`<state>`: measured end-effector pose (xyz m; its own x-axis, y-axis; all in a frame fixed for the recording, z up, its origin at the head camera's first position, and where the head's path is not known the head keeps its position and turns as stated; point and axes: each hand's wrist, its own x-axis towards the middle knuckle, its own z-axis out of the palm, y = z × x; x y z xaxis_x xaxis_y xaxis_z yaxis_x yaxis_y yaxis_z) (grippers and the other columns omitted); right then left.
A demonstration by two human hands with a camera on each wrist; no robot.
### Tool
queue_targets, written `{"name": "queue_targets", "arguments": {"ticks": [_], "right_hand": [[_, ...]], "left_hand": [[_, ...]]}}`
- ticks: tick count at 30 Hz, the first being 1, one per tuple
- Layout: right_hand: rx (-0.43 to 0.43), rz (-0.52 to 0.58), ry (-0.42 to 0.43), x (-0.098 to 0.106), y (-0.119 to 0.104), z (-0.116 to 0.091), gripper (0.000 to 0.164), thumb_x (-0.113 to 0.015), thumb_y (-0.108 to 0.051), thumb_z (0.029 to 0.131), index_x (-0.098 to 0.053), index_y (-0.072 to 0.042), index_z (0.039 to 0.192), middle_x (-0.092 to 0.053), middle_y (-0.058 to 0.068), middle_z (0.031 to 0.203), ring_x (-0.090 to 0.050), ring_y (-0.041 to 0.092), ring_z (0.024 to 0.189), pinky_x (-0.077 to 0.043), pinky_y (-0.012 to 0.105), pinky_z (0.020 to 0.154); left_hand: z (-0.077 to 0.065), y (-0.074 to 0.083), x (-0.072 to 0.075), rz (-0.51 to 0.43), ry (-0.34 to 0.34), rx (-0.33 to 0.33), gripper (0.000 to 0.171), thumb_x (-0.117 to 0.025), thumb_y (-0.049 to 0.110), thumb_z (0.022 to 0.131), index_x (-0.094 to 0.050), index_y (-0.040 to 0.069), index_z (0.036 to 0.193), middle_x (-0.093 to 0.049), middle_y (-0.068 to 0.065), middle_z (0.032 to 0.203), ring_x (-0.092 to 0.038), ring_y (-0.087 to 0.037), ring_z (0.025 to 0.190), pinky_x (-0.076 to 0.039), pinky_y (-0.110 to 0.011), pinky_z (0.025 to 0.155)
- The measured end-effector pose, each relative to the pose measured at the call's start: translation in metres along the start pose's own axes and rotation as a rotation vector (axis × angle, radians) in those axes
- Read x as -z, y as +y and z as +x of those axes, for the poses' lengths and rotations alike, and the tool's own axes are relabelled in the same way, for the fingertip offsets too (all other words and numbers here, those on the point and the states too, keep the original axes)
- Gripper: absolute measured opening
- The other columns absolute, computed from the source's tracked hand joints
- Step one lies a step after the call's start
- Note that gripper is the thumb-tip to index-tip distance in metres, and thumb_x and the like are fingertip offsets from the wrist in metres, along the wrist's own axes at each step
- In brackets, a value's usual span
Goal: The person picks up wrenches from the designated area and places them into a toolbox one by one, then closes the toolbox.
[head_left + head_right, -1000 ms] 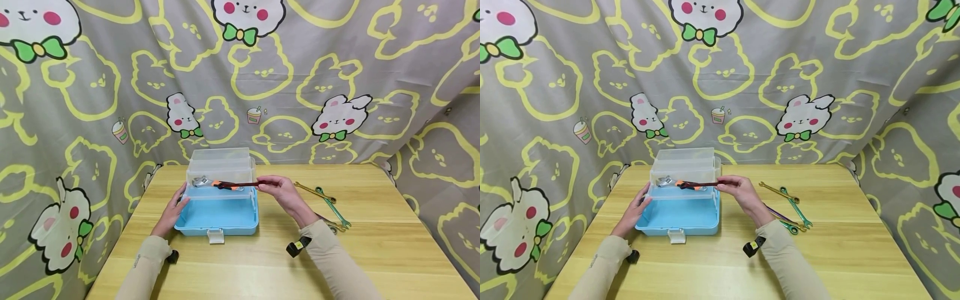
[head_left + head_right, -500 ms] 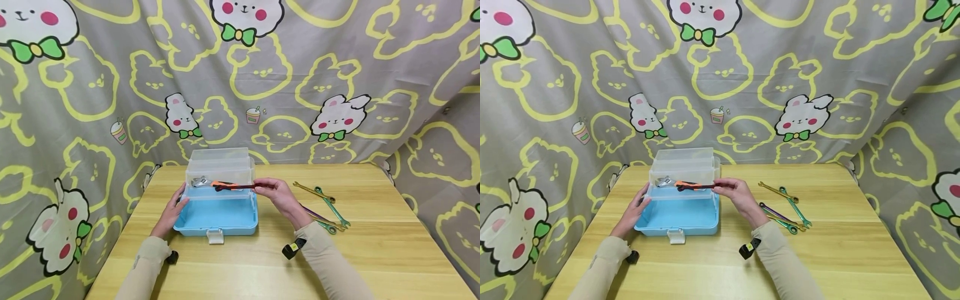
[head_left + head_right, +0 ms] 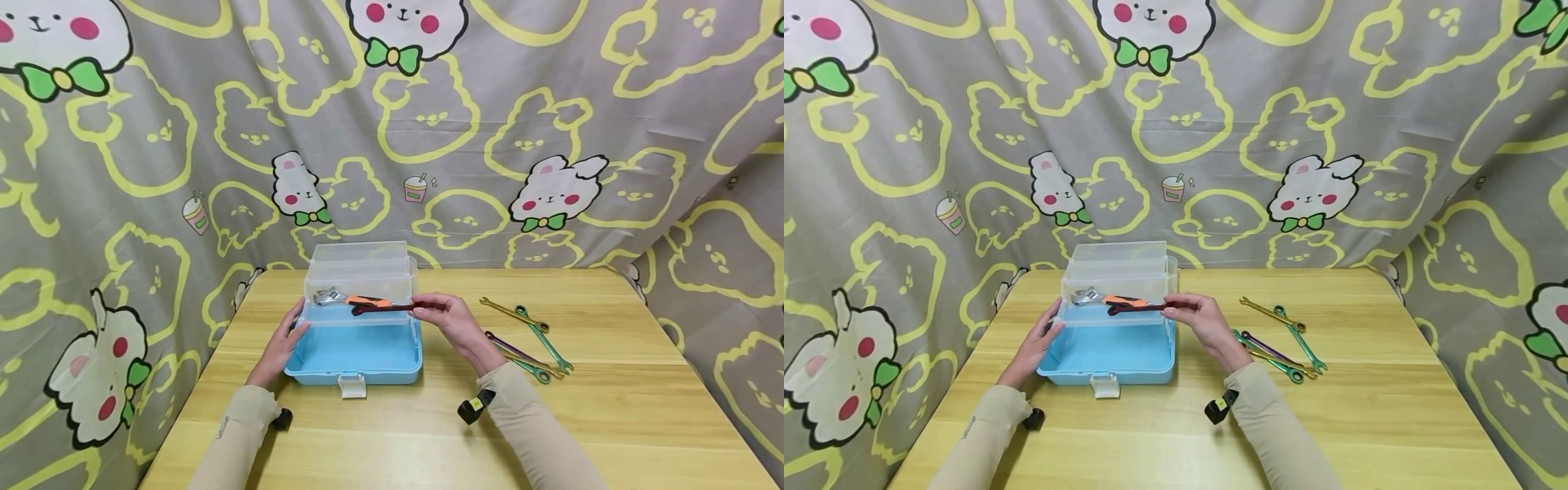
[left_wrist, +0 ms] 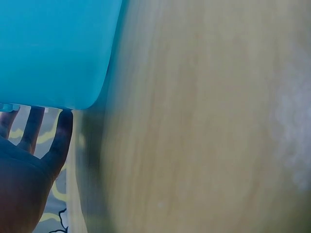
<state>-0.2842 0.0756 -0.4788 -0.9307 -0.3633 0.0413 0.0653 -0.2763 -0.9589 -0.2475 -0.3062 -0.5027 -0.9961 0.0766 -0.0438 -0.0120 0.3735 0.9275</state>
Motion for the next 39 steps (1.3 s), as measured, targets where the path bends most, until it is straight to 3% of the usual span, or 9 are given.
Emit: {"name": "queue_targets", "arguments": {"ticks": [13,22,27,39], "right_hand": [[-0.031,-0.026,0.017,-0.007,0.004,0.003,0.044,-0.068,0.006,0.095,-0.056,0.016,0.137,-0.072,0.008,0.114,-0.075,0.011,0.096,-0.058,0.029,0.097],[-0.031,-0.145,0.019,-0.015,0.008,0.008,0.050,-0.073,-0.003,0.095,-0.057,0.011,0.140,-0.072,0.016,0.117,-0.073,0.011,0.098,-0.058,0.030,0.097],[-0.045,-0.190,0.048,-0.019,0.009,0.010,0.050,-0.077,-0.005,0.093,-0.059,0.009,0.138,-0.072,0.018,0.121,-0.073,0.010,0.098,-0.059,0.028,0.093],[-0.037,-0.211,0.094,-0.020,0.013,0.015,0.040,-0.077,-0.001,0.091,-0.066,0.007,0.129,-0.076,0.014,0.109,-0.075,0.012,0.089,-0.062,0.029,0.086]], "left_hand": [[0.002,-0.001,-0.001,0.004,0.005,-0.015,0.066,-0.048,0.029,0.111,-0.016,0.022,0.168,-0.008,-0.015,0.175,-0.012,-0.049,0.157,-0.017,-0.072,0.122],[0.017,-0.035,-0.001,0.029,0.039,-0.007,0.067,-0.048,0.043,0.110,-0.014,0.034,0.168,-0.007,-0.007,0.176,-0.010,-0.045,0.159,-0.016,-0.072,0.122],[0.017,-0.037,-0.001,0.023,0.041,-0.027,0.068,-0.049,0.041,0.110,-0.014,0.033,0.168,-0.007,-0.007,0.176,-0.010,-0.045,0.159,-0.016,-0.073,0.122],[0.016,-0.038,0.000,0.030,0.050,-0.022,0.066,-0.049,0.049,0.108,-0.018,0.041,0.165,-0.009,-0.004,0.176,-0.010,-0.043,0.159,-0.014,-0.073,0.122]]}}
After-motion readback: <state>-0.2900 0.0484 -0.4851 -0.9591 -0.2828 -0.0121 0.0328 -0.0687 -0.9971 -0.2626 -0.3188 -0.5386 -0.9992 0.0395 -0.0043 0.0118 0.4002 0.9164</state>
